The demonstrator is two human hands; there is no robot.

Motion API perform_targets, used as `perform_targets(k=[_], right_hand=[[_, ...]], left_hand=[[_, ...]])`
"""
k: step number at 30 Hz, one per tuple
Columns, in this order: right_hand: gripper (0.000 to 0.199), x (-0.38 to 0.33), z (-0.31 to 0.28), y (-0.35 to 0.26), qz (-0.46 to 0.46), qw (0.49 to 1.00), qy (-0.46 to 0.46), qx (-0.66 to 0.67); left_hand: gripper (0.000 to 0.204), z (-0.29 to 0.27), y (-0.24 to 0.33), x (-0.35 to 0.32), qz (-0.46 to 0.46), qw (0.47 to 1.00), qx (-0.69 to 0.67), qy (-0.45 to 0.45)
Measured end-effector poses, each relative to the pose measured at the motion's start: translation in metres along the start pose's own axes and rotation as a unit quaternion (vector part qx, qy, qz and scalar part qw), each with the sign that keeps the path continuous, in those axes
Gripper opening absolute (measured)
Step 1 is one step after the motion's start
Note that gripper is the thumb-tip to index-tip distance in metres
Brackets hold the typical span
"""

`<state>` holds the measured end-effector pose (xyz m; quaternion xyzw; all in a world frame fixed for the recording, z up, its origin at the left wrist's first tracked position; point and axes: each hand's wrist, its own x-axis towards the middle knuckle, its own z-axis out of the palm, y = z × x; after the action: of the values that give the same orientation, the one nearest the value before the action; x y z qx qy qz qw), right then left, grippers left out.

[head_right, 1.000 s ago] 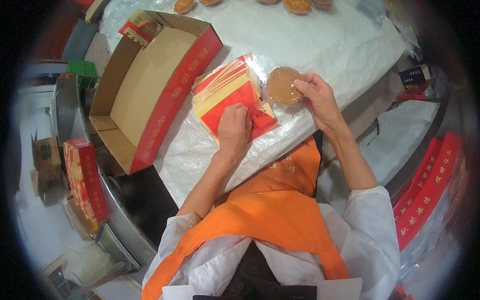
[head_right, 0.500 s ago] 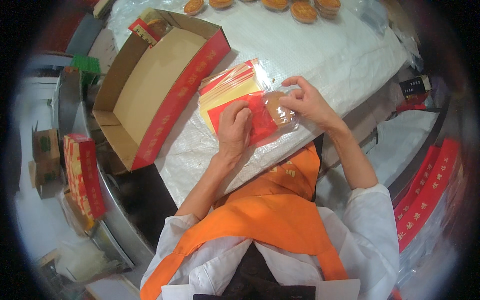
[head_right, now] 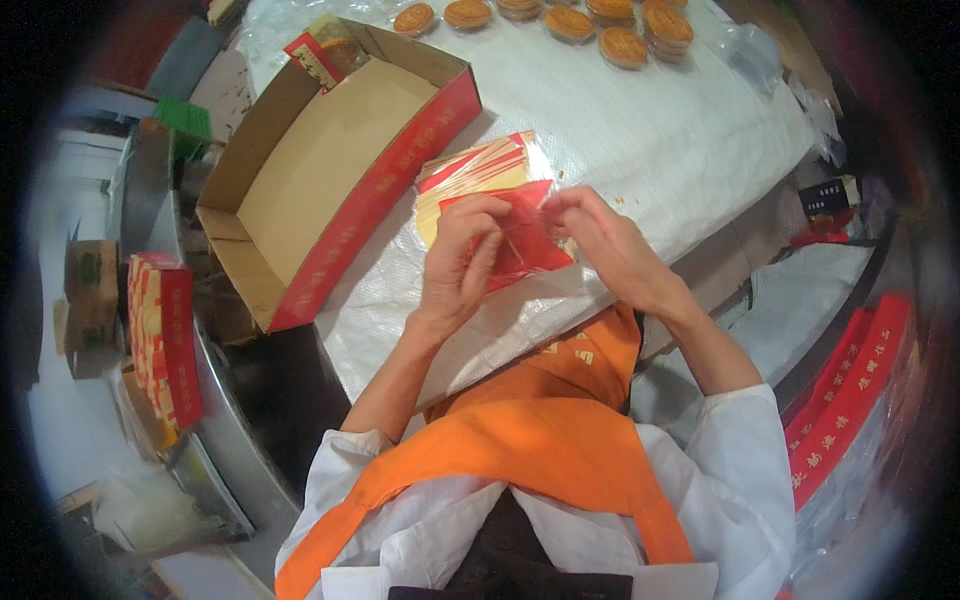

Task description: The person wraps individual mooncakes in small paper wrappers and places them into a red box. The person repeatedly picks up a mooncake, wraps it, and arranges it in the box.

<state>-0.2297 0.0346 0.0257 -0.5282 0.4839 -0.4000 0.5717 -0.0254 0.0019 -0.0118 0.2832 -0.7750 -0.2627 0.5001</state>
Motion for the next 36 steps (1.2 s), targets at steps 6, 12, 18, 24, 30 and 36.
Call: perform_targets(k=[6, 12, 18, 24, 30, 36], right_hand=[[0.029, 0.004, -0.011, -0.049, -0.436, 0.720, -0.046, -0.538], [0.021, 0.011, -0.002, -0.072, -0.491, 0.725, -0.027, -0.482], [0.026, 0.038, 0.008, -0.095, -0.522, 0.703, 0.021, -0.483], [0.022, 0.067, -0.001, -0.113, -0.571, 0.755, 0.090, -0.309], [0.013, 0.112, -0.045, -0.052, -0.346, 0.901, 0.159, -0.210], [0.018, 0.164, -0.069, 0.011, -0.200, 0.925, 0.116, -0.302]], left_hand=[[0.008, -0.028, 0.003, 0.012, -0.191, 0.916, -0.351, -0.023], [0.016, -0.024, 0.005, 0.030, -0.249, 0.852, -0.460, 0.006], [0.047, -0.048, 0.018, 0.057, -0.086, 0.975, -0.137, -0.154], [0.046, -0.090, -0.004, 0.101, -0.211, 0.976, -0.050, -0.011], [0.034, -0.166, -0.119, 0.153, -0.334, 0.930, -0.002, 0.155], [0.045, -0.179, -0.237, 0.162, -0.363, 0.922, 0.071, 0.116]])
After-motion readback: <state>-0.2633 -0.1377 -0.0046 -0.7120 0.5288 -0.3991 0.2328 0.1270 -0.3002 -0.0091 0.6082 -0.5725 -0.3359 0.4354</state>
